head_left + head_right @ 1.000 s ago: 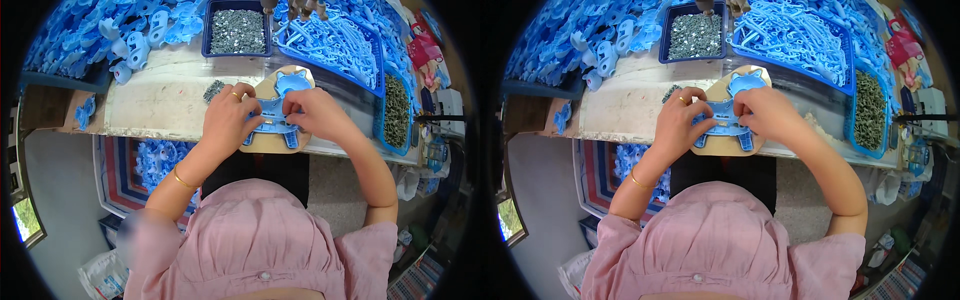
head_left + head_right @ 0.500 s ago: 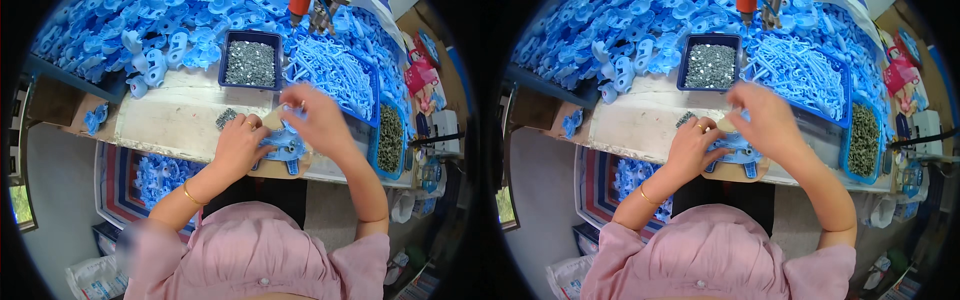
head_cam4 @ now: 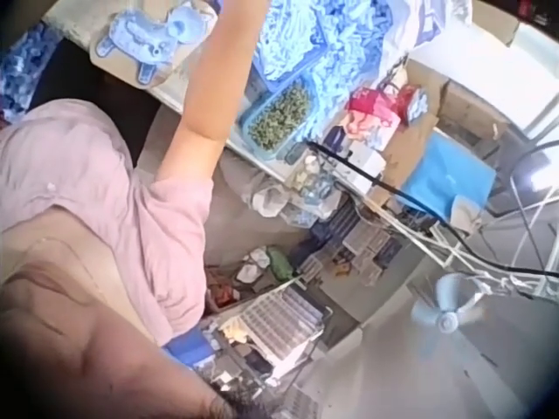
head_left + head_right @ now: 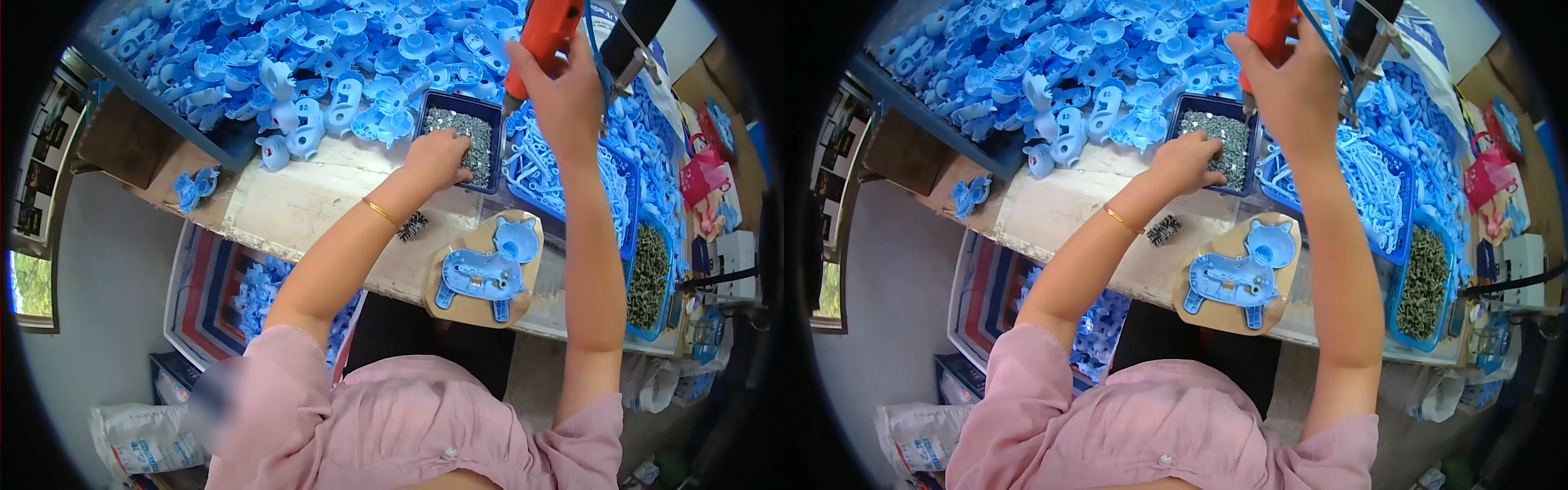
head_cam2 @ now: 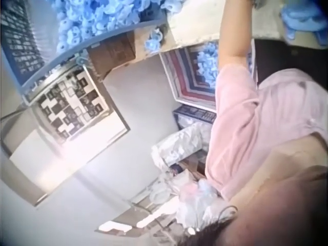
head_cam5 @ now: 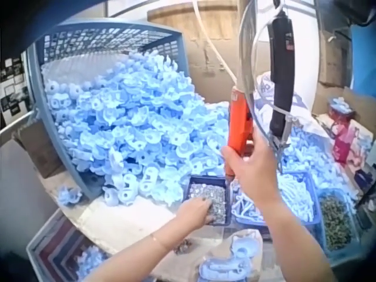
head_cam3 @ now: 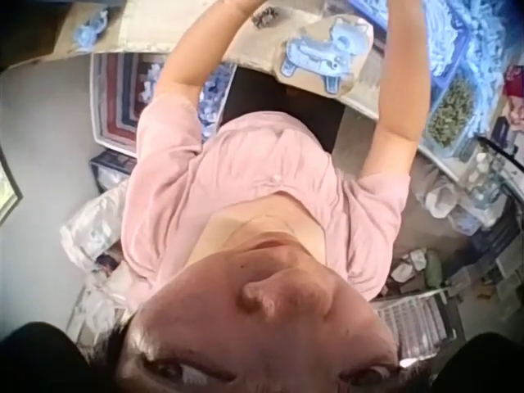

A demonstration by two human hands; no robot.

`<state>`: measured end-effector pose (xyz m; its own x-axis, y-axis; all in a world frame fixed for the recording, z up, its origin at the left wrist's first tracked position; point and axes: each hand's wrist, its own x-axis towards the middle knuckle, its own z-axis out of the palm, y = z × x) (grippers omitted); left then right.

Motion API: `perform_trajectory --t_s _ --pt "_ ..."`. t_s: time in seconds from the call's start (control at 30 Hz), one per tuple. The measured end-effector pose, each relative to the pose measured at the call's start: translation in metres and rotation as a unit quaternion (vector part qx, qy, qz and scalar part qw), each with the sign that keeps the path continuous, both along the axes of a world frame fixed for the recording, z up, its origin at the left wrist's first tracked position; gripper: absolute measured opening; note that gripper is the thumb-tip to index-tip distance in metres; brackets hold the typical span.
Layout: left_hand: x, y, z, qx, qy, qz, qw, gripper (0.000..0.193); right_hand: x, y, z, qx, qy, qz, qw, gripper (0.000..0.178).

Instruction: Assemble small blue plastic toy components using a pneumatic fastening tool.

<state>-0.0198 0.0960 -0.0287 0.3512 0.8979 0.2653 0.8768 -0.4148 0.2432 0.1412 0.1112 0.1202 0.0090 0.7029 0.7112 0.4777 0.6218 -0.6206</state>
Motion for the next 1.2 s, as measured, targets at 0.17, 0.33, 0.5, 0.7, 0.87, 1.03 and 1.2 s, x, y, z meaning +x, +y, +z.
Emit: perform_trajectory --t_s 0.17,0.33,0.5,0.7,0.87,1.03,1.2 --pt "0.000 0.008 0.000 0.012 0.009 -0.034 0.999 0.021 0.023 -0.016 0.010 -0.133 -0.023 0.084 0.987 0.052" --pt "-0.003 0.006 0.000 0.082 -0.018 -0.032 0.996 0.016 0.032 -0.029 0.008 -0.130 -0.042 0.135 0.981 0.052" --pt "0.000 -0.020 0.004 0.108 -0.066 -0.087 0.988 0.015 0.037 -0.036 0.000 -0.214 -0.057 0.196 0.955 0.040" --pt "0.007 -0.074 0.011 0.149 -0.112 -0.209 0.960 0.017 0.017 -0.077 -0.012 -0.207 0.174 0.263 0.926 0.036" --pt "0.012 -0.096 0.005 0.189 -0.112 -0.215 0.952 0.018 0.013 -0.095 -0.017 -0.226 0.220 0.324 0.892 0.035" --pt "0.019 -0.108 -0.001 0.135 -0.215 -0.187 0.949 0.017 0.013 -0.098 -0.023 -0.212 0.196 0.308 0.907 0.042" --pt "0.023 -0.122 -0.005 0.065 -0.279 -0.161 0.944 0.016 0.015 -0.099 -0.027 -0.185 0.219 0.346 0.894 0.038"
